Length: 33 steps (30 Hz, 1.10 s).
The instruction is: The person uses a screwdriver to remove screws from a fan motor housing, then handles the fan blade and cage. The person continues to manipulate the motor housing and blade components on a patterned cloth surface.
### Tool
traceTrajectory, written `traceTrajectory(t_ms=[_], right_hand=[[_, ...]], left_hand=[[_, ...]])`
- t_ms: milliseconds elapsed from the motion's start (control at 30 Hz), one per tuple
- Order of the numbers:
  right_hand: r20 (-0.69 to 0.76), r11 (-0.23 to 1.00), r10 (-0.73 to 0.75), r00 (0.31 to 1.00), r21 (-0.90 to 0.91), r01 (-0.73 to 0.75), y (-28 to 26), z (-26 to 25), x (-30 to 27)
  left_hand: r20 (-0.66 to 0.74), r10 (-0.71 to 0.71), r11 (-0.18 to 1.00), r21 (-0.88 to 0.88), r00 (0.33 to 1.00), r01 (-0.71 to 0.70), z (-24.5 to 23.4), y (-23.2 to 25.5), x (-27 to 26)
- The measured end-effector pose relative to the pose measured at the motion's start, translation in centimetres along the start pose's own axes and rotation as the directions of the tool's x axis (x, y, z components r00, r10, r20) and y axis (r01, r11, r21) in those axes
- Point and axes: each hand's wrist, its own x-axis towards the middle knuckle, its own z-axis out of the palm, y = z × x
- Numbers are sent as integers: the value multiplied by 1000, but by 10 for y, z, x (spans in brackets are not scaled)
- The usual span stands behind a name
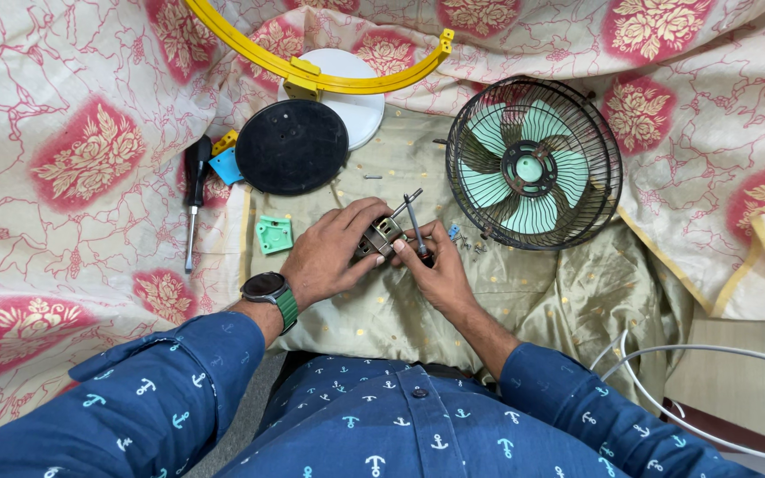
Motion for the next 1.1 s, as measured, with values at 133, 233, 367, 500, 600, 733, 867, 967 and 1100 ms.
traceTrajectory(t_ms=[133,233,367,500,600,733,867,967,1100], right_hand=[[-15,999,17,1000,47,-17,-3,5,-3],[-43,990,139,989,33,-138,-6,8,-4],[-67,991,133,989,-12,-134,-5,8,2],[-80,996,-15,997,-84,8,1,10,3],[-143,998,-10,990,-69,0,2,16,5],[-175,993,31,984,-106,-50,-2,19,2],[-117,994,19,993,-105,-32,-4,13,-3],[-87,998,-4,996,-62,-2,-1,10,0],[-91,997,48,995,-56,-54,3,7,3]], left_hand=[[11,1,1000,-11,1000,-1,0,0,1],[4,10,1000,-5,1000,-10,-1,-1,0],[-4,20,1000,-7,1000,-21,-1,-1,1],[-20,32,999,-7,999,-32,1,0,1],[-18,29,1000,9,999,-29,1,0,1],[11,35,999,13,999,-35,-1,-1,2],[31,21,1000,21,999,-21,-2,-2,2],[38,15,999,36,999,-16,-1,-1,1],[103,-47,996,79,994,39,-1,1,1]])
